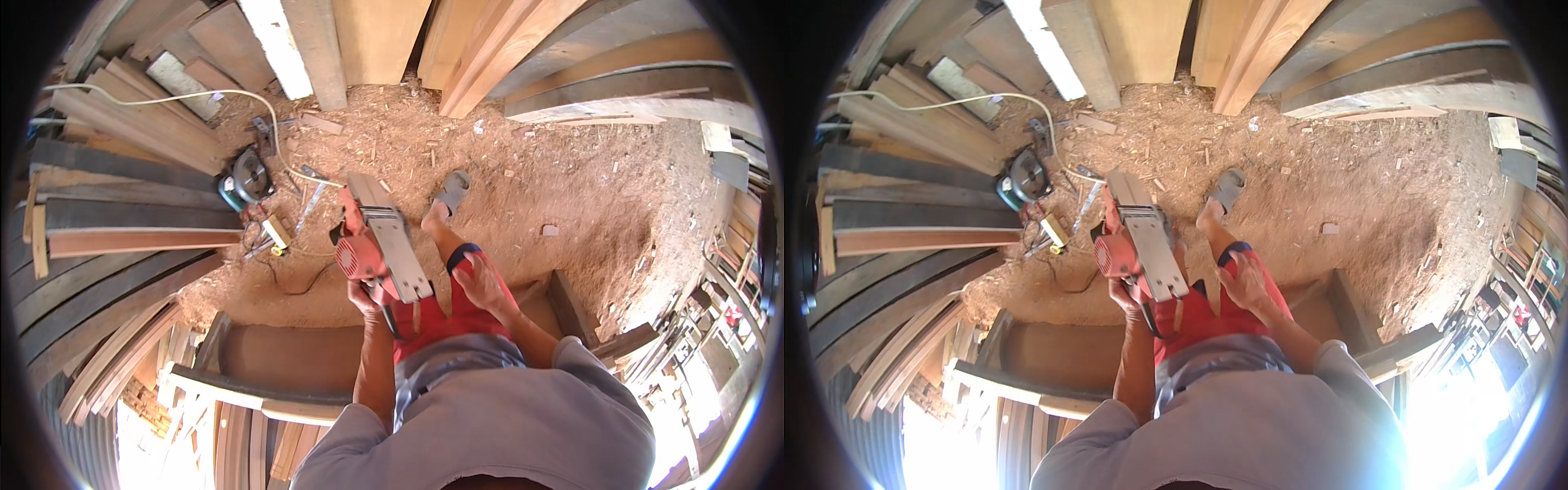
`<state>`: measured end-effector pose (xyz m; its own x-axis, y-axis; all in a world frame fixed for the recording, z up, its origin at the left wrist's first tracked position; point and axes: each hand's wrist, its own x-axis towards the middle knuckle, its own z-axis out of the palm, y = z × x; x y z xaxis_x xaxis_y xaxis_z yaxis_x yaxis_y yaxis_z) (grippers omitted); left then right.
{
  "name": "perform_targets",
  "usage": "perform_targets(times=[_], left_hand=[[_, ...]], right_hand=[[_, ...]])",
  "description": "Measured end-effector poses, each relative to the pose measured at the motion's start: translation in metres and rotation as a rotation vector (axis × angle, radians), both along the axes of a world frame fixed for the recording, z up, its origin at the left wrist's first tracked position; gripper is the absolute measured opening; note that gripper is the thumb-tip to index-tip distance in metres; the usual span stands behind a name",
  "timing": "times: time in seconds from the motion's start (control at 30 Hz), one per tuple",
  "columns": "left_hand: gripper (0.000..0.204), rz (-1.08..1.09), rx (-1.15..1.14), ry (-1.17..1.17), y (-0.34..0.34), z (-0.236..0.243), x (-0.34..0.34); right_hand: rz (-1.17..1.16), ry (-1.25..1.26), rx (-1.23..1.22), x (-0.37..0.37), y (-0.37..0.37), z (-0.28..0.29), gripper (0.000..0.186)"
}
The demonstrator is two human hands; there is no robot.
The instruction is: The person selects a long wooden plank and uses a chisel and mallet to carve a groove along its length. They then use a power planer to smooth the surface of the plank.
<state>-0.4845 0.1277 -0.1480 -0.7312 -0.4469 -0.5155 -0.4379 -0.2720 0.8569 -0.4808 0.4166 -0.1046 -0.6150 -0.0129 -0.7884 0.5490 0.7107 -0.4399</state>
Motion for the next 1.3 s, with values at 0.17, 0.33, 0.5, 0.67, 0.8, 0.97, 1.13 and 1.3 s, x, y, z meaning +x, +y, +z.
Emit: perform_targets(times=[0.17,0.33,0.5,0.67,0.8,0.97,1.13,1.3], left_hand=[[0.047,0.473,0.901,-0.234,0.006,0.070,0.035],[0.042,-0.112,1.130,-0.240,0.018,0.125,-0.007],[0.036,-0.273,1.187,-0.142,0.025,0.161,-0.039],[0.030,-0.245,1.216,-0.018,0.013,0.183,-0.049],[0.026,-0.180,1.252,0.135,-0.011,0.197,-0.044],[0.022,-0.065,1.136,0.411,-0.087,0.220,-0.041],[0.043,-0.194,-0.081,-0.204,-0.104,0.268,-0.052],[0.090,0.052,-0.035,-0.118,-0.128,0.227,0.008]], right_hand=[[-0.867,-0.257,-1.118,-0.098,-0.078,0.164,0.073],[-0.580,0.092,-0.979,-0.119,-0.088,0.237,0.068],[-0.492,0.244,-0.762,-0.119,-0.093,0.277,0.060],[-0.364,0.309,-0.800,-0.125,-0.112,0.322,0.071],[-0.252,0.247,-0.861,-0.115,-0.124,0.319,0.082],[-0.111,-0.062,-0.886,-0.121,-0.129,0.296,0.074],[0.565,0.328,-0.292,-0.125,-0.179,0.231,0.066],[0.639,0.183,-0.564,-0.107,-0.252,0.223,0.064]])
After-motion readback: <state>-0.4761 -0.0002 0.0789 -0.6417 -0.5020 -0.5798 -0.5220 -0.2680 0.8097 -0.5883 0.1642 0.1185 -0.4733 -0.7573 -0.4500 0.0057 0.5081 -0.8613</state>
